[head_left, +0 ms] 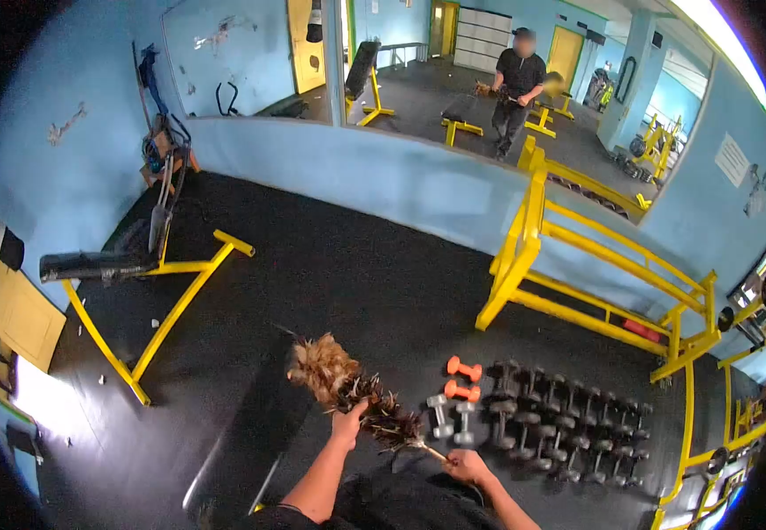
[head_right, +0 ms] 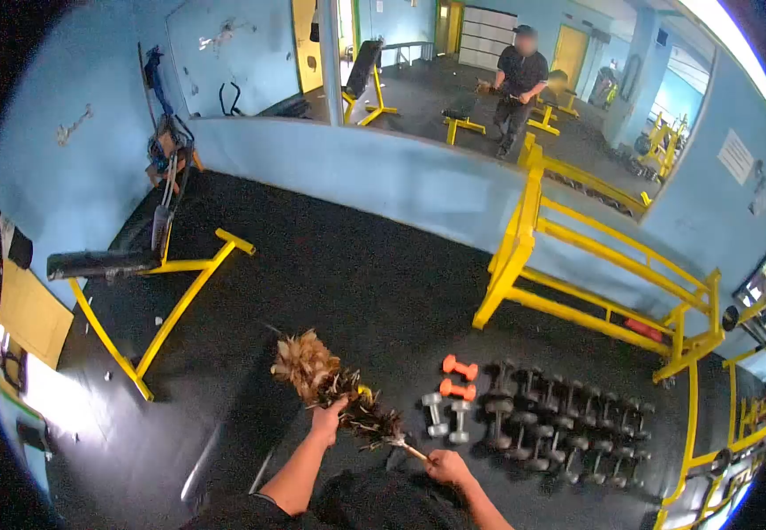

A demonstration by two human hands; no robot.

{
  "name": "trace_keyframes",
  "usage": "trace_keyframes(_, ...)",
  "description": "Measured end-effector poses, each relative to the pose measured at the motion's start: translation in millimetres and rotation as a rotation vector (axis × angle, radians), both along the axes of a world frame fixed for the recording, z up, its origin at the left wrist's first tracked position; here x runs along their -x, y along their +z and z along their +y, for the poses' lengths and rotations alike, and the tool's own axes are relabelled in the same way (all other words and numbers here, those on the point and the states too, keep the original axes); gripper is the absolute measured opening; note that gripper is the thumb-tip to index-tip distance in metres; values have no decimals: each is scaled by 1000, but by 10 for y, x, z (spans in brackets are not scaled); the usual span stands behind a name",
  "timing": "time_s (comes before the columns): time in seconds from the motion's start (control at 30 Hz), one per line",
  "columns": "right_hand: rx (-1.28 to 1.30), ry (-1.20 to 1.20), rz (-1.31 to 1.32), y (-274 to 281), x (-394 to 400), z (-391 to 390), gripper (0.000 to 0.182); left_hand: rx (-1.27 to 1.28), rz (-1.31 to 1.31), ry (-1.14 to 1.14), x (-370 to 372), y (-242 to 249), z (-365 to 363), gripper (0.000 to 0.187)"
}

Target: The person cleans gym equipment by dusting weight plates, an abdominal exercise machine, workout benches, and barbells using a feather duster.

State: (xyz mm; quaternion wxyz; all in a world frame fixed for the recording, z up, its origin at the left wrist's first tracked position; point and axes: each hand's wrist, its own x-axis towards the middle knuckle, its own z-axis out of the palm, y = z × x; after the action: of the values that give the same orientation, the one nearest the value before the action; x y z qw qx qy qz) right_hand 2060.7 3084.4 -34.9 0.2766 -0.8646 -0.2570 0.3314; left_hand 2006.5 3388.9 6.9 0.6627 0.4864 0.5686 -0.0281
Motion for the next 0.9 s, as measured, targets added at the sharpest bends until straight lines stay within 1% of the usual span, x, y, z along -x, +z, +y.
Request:
trace_keyframes(0.03, -10, 13, 2, -11, -316, 92, 25, -4, -4, 7, -280, 70, 123, 103)
trace_keyframes(0.1, 135, 236, -164, -194, -959, 331, 25, 29, 58, -21, -741, 296, 323, 103)
trace_keyframes(0.13, 75, 203, -93, -224, -1225, 404, 22, -24, -96, -68, -902, 455, 414, 98)
trace_keyframes(0.17, 15, 173, -31, -181, -1535, 531, 20, -8, -98, -45, -1110, 430, 506, 98)
trace_keyframes(0.2, -174, -45, 213, -319, -1822, 651, 20, -23, -69, -6, -1330, 370, 610, 90)
trace_keyframes(0.23, -261, -147, 338, -463, -2087, 717, 19, -40, -38, 31, -1513, 274, 689, 82)
trace_keyframes(0.27, -349, -253, 457, -500, -2343, 828, 20, -195, 17, 28, -1713, -70, 801, 68)
trace_keyframes(0.3, -150, 8, 185, -97, -2605, 1130, 22, -189, 17, 45, -1904, -365, 972, 68)
trace_keyframes(0.33, 46, 265, -89, 159, -2811, 1383, 24, -123, -52, -60, -2081, -625, 1177, 62)
trace_keyframes(0.37, 47, 278, -93, 151, -3004, 1547, 24, -61, -126, -165, -2282, -760, 1381, 56)
trace_keyframes(0.4, 68, 176, -41, 143, -3215, 1731, 27, -93, -77, -118, -2553, -588, 1475, 38)
trace_keyframes(0.43, 88, 72, 11, 152, -3421, 1920, 30, -97, -85, -107, -2788, -398, 1600, 38)
trace_keyframes(0.47, 167, 23, 40, 417, -3536, 2124, 35, -76, -88, -55, -2982, -56, 1679, 28)
trace_keyframes(0.5, 42, 37, 60, 263, -3681, 2204, 32, -130, -36, -225, -3158, -110, 1863, 25)
trace_keyframes(0.53, 64, 61, 55, 143, -3894, 2266, 30, -195, 13, -398, -3330, -163, 2044, 24)
trace_keyframes(0.57, 84, 85, 56, 240, -4034, 2460, 29, -266, 55, -561, -3502, -214, 2224, 25)
trace_keyframes(0.6, -116, 95, 32, 177, -4199, 2599, 25, -355, -34, -558, -3673, -27, 2393, 28)
trace_keyframes(0.63, -116, 114, 46, 125, -4398, 2736, 25, -205, -4, -488, -3872, 174, 2602, 39)
trace_keyframes(0.67, -116, 107, 9, 234, -4547, 2939, 24, -64, 36, -412, -4073, 400, 2814, 52)
trace_keyframes(0.7, -120, 96, -29, 310, -4675, 3102, 23, -65, 53, -400, -4165, 401, 2923, 52)
trace_keyframes(0.77, -86, 65, 4, 525, -5047, 3521, 28, -113, -137, -317, -4427, 332, 3246, 55)
trace_keyframes(0.8, -86, 70, -37, 477, -5223, 3729, 29, -140, -235, -275, -4539, 290, 3424, 56)
trace_keyframes(0.83, -85, 77, -78, 426, -5413, 3924, 31, -147, -227, -261, -4635, 244, 3603, 56)
trace_keyframes(0.9, -68, 91, -20, 397, -5785, 4333, 32, -167, -318, -304, -4822, 152, 3953, 56)
